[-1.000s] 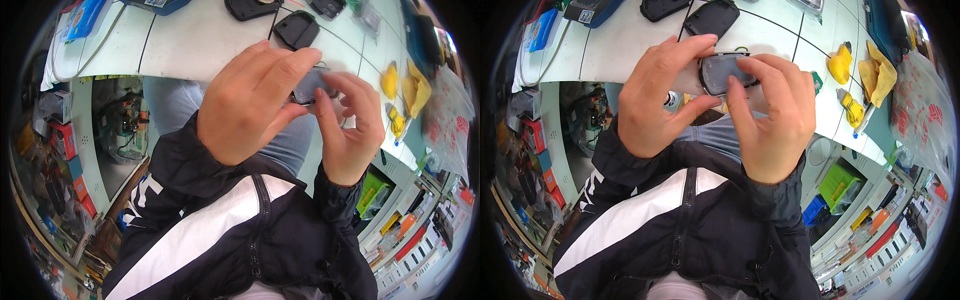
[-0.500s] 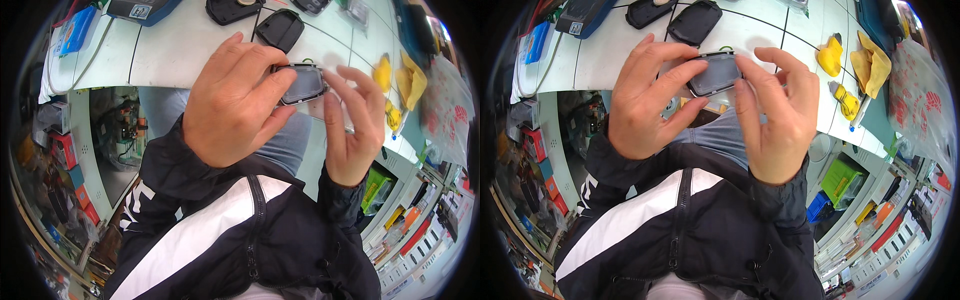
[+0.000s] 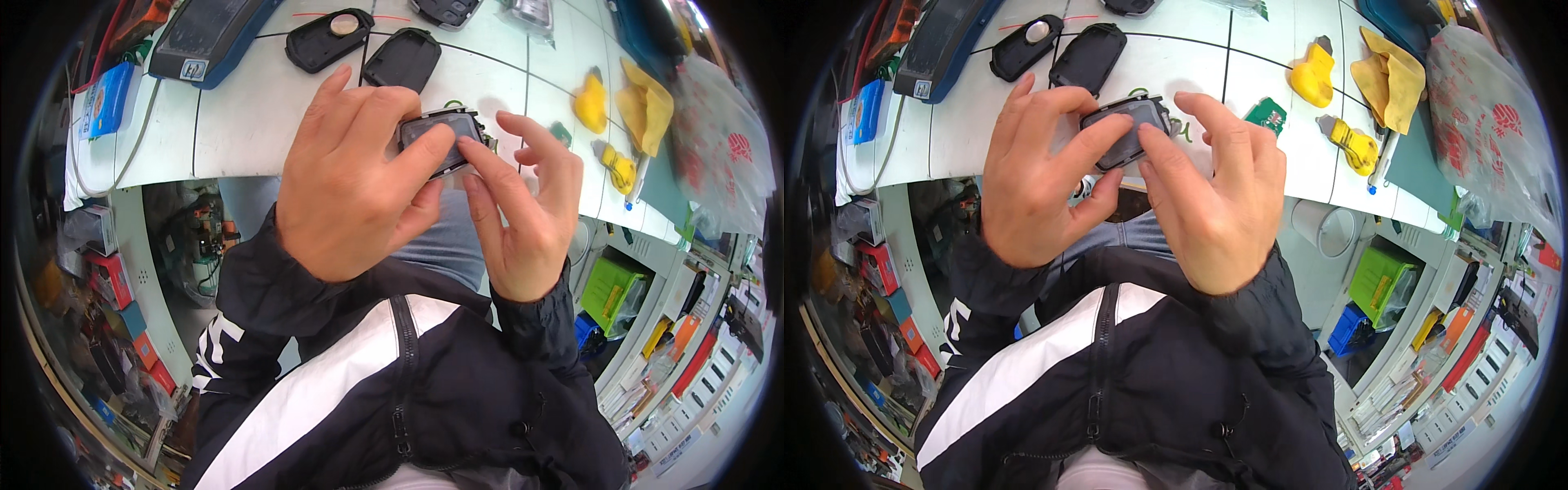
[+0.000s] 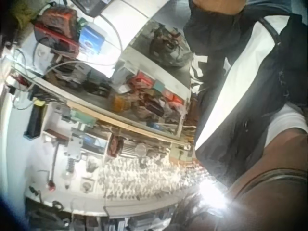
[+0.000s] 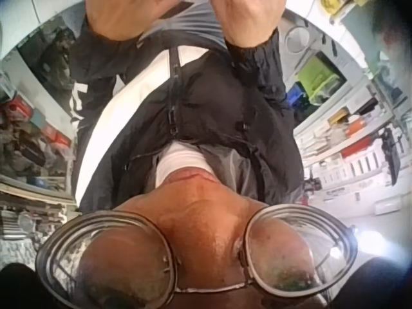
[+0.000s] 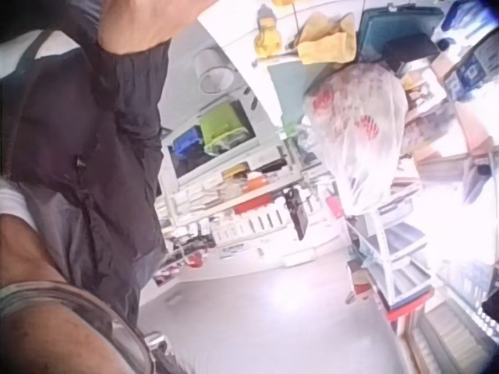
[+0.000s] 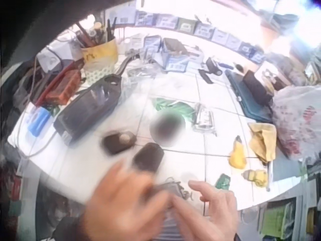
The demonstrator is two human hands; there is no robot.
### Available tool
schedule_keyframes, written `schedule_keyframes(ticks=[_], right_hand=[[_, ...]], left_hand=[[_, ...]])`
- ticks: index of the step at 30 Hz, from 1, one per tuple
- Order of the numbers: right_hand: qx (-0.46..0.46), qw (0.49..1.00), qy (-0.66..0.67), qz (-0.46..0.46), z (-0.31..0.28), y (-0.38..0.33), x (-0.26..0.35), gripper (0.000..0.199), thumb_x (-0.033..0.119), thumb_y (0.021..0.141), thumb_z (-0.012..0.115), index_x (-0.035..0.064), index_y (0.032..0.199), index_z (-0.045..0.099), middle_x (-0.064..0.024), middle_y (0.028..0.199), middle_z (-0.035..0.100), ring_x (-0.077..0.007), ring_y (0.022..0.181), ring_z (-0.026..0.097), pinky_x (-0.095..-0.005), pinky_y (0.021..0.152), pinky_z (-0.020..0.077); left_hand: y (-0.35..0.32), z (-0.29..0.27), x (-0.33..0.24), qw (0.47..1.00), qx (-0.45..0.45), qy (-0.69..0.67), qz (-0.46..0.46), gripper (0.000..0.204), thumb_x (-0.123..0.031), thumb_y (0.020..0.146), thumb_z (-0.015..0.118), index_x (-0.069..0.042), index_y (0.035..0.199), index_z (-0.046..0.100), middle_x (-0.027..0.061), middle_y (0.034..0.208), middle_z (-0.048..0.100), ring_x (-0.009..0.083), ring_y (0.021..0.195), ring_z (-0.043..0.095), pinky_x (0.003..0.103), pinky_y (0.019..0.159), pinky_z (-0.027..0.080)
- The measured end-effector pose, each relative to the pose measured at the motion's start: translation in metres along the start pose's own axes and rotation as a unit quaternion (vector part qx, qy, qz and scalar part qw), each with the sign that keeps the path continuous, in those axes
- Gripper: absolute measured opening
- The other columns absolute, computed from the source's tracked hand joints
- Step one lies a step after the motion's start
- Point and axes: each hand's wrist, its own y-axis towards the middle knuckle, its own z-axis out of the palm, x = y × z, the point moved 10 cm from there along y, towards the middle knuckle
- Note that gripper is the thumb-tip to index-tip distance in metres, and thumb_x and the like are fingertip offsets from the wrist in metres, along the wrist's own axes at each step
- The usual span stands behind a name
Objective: The person disassembles a small black electronic device, removes the circuit board, and reassembles the casing. They handle the device parts and a circuit board on a cluttered workbench.
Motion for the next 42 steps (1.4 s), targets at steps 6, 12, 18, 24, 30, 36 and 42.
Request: schedule_keyframes(ticks=[6, 12, 18, 24, 30, 36, 42], right_hand=[[0.001, 1.0, -0.006, 0.002, 0.0, 0.002, 0.001, 0.034, 0.009, 0.061, 0.072, 0.0109, 0.094, 0.066, -0.0036, 0.114, 0.054, -0.0222, 0.087, 0.051, -0.033, 0.073, 0.0392], [0.017, 0.999, -0.034, 0.016, 0.004, 0.0, 0.001, 0.034, 0.01, 0.062, 0.071, 0.0108, 0.096, 0.065, -0.0034, 0.115, 0.054, -0.0217, 0.088, 0.051, -0.033, 0.073, 0.0384], [-0.033, 0.999, 0.041, 0.014, -0.013, -0.004, -0.002, 0.037, 0.005, 0.062, 0.069, 0.0095, 0.098, 0.065, -0.0051, 0.108, 0.057, -0.0216, 0.085, 0.052, -0.0322, 0.072, 0.039], [-0.015, 0.985, 0.067, 0.156, -0.04, -0.013, -0.079, 0.043, 0.01, 0.071, 0.071, 0.0044, 0.112, 0.058, -0.0105, 0.103, 0.059, -0.0248, 0.09, 0.053, -0.0332, 0.082, 0.0434], [0.012, 0.984, 0.063, 0.168, -0.029, -0.006, -0.075, 0.05, 0.008, 0.067, 0.073, 0.0039, 0.114, 0.056, -0.0092, 0.102, 0.061, -0.0242, 0.089, 0.053, -0.0315, 0.081, 0.0438], [-0.011, 0.982, 0.123, 0.142, -0.036, -0.004, -0.067, 0.052, 0.003, 0.064, 0.074, 0.0029, 0.114, 0.056, -0.0078, 0.105, 0.063, -0.0193, 0.093, 0.054, -0.0309, 0.082, 0.0435], [0.029, 0.987, 0.142, 0.074, -0.016, 0.016, -0.027, 0.051, 0.002, 0.06, 0.075, 0.0052, 0.108, 0.059, -0.0077, 0.1, 0.062, -0.0249, 0.092, 0.054, -0.0331, 0.08, 0.0438]], left_hand=[[-0.003, 0.001, 0.0, 1.0, -0.008, 0.019, 0.014, 0.042, -0.01, 0.058, 0.07, -0.011, 0.099, 0.064, 0.0074, 0.099, 0.051, 0.0262, 0.092, 0.053, 0.051, 0.096, 0.036], [-0.001, 0.003, -0.001, 0.999, -0.003, 0.034, 0.013, 0.04, -0.014, 0.059, 0.07, -0.013, 0.098, 0.063, 0.0054, 0.097, 0.05, 0.0245, 0.092, 0.051, 0.049, 0.098, 0.034], [0.001, 0.004, -0.003, 0.999, 0.024, 0.034, -0.004, 0.045, -0.013, 0.059, 0.072, -0.01, 0.103, 0.062, 0.008, 0.096, 0.051, 0.0258, 0.088, 0.052, 0.051, 0.1, 0.03], [0.0, 0.0, -0.005, 0.997, -0.059, 0.039, -0.04, 0.048, -0.017, 0.064, 0.073, -0.006, 0.108, 0.056, 0.0078, 0.092, 0.053, 0.0262, 0.088, 0.052, 0.048, 0.096, 0.031], [0.008, 0.008, -0.011, 0.993, -0.076, 0.053, -0.074, 0.056, -0.028, 0.062, 0.078, -0.008, 0.109, 0.055, 0.004, 0.088, 0.056, 0.0225, 0.083, 0.051, 0.037, 0.084, 0.031], [0.003, 0.005, -0.003, 0.995, -0.085, 0.004, -0.048, 0.061, -0.026, 0.059, 0.079, -0.008, 0.112, 0.057, 0.0023, 0.091, 0.06, 0.0198, 0.085, 0.053, 0.035, 0.083, 0.032], [-0.002, 0.002, 0.0, 0.994, -0.085, -0.065, -0.025, 0.058, -0.012, 0.058, 0.078, -0.009, 0.113, 0.059, 0.0007, 0.092, 0.066, 0.0187, 0.085, 0.056, 0.033, 0.082, 0.034]])
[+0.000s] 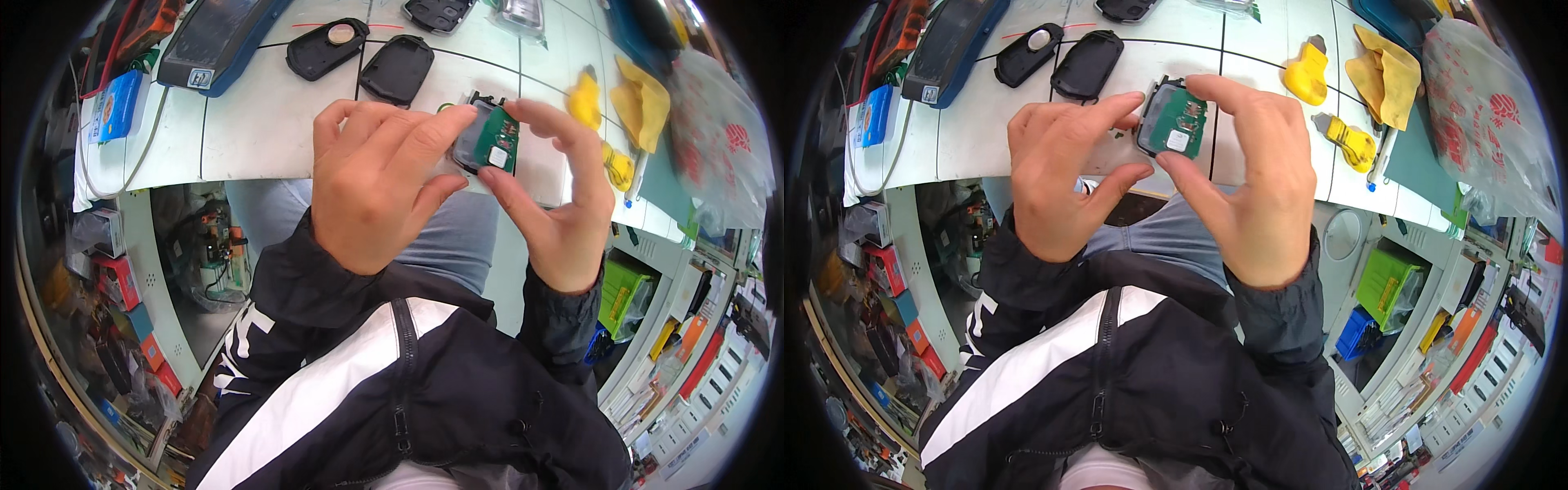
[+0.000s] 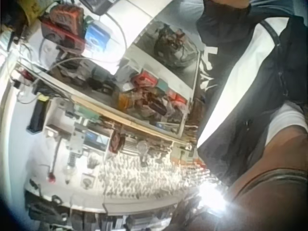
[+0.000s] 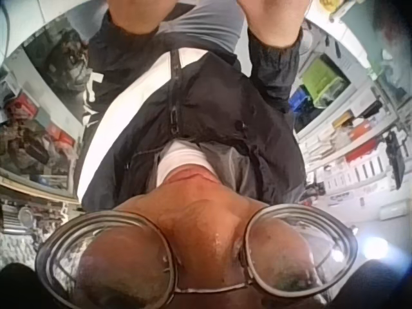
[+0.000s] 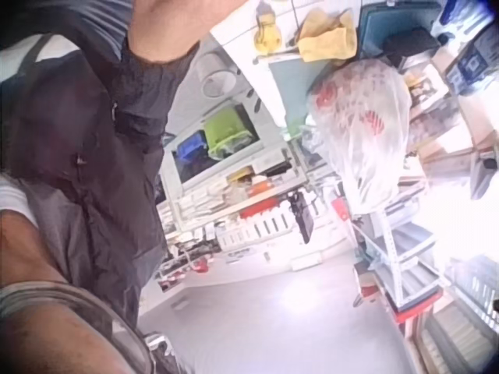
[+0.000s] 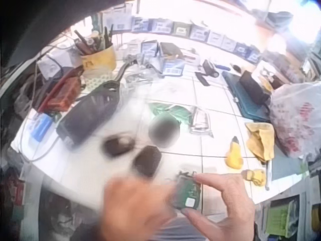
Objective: The person disassembles a small black electronic device, removes the circuit board, and reassembles the casing. They handle the device parts and a circuit board on a cluttered workbench.
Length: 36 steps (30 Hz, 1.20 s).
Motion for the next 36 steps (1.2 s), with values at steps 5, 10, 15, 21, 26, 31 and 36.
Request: schedule_keyframes(ticks=[5, 10, 15, 21, 26, 31, 36], right_hand=[[0.037, 0.999, -0.03, -0.018, 0.011, 0.005, 0.002, 0.049, 0.0, 0.059, 0.074, 0.0059, 0.105, 0.059, -0.0077, 0.097, 0.061, -0.0275, 0.091, 0.053, -0.0335, 0.08, 0.0433], [0.048, 0.998, -0.043, -0.001, 0.012, 0.006, 0.001, 0.05, 0.0, 0.059, 0.073, 0.0063, 0.106, 0.059, -0.0079, 0.099, 0.061, -0.0278, 0.093, 0.053, -0.0336, 0.08, 0.0435], [0.033, 0.999, -0.028, 0.013, 0.009, 0.007, -0.002, 0.049, -0.001, 0.06, 0.073, 0.0055, 0.106, 0.059, -0.009, 0.103, 0.06, -0.0278, 0.095, 0.054, -0.0333, 0.083, 0.0437], [0.025, 0.999, -0.022, 0.001, 0.006, 0.006, -0.006, 0.041, -0.001, 0.061, 0.073, 0.0039, 0.1, 0.061, -0.01, 0.105, 0.059, -0.0262, 0.093, 0.055, -0.0326, 0.082, 0.045], [0.025, 1.0, -0.019, 0.004, 0.008, 0.006, -0.005, 0.033, 0.0, 0.062, 0.074, 0.0038, 0.093, 0.063, -0.0094, 0.1, 0.058, -0.0248, 0.09, 0.055, -0.0322, 0.078, 0.0453], [0.019, 0.999, -0.037, -0.015, 0.009, 0.007, -0.004, 0.029, 0.002, 0.062, 0.074, 0.0036, 0.088, 0.063, -0.0086, 0.097, 0.058, -0.0247, 0.087, 0.055, -0.0323, 0.075, 0.0442], [0.012, 0.997, -0.065, -0.027, 0.008, 0.006, -0.003, 0.027, 0.005, 0.061, 0.075, 0.0046, 0.086, 0.063, -0.0071, 0.096, 0.059, -0.0246, 0.085, 0.054, -0.0333, 0.072, 0.0425]], left_hand=[[0.0, -0.001, 0.001, 1.0, -0.021, -0.01, 0.0, 0.057, -0.01, 0.059, 0.077, -0.009, 0.113, 0.06, -0.0005, 0.089, 0.066, 0.0181, 0.082, 0.056, 0.032, 0.081, 0.035], [0.0, -0.001, 0.001, 1.0, -0.022, -0.008, 0.0, 0.054, -0.009, 0.06, 0.076, -0.009, 0.112, 0.06, -0.001, 0.087, 0.066, 0.0183, 0.081, 0.056, 0.033, 0.081, 0.035], [0.002, 0.001, 0.001, 1.0, -0.011, -0.004, -0.003, 0.05, -0.01, 0.061, 0.076, -0.009, 0.109, 0.061, -0.0014, 0.086, 0.065, 0.0182, 0.081, 0.056, 0.033, 0.08, 0.035], [0.009, 0.0, 0.0, 1.0, 0.019, 0.005, 0.002, 0.042, -0.011, 0.058, 0.076, -0.009, 0.098, 0.065, 0.0009, 0.085, 0.063, 0.02, 0.079, 0.055, 0.033, 0.077, 0.035], [0.013, 0.002, 0.001, 0.999, 0.012, 0.001, 0.03, 0.035, -0.012, 0.057, 0.077, -0.009, 0.09, 0.066, 0.0022, 0.085, 0.061, 0.0212, 0.078, 0.054, 0.033, 0.076, 0.036], [0.012, 0.002, -0.001, 0.999, 0.007, 0.012, 0.044, 0.033, -0.011, 0.057, 0.077, -0.008, 0.088, 0.066, 0.002, 0.085, 0.061, 0.0208, 0.078, 0.055, 0.033, 0.075, 0.036], [0.012, 0.003, 0.0, 0.999, 0.007, 0.007, 0.044, 0.033, -0.011, 0.057, 0.076, -0.008, 0.088, 0.065, 0.002, 0.085, 0.061, 0.0207, 0.078, 0.055, 0.033, 0.075, 0.036]])
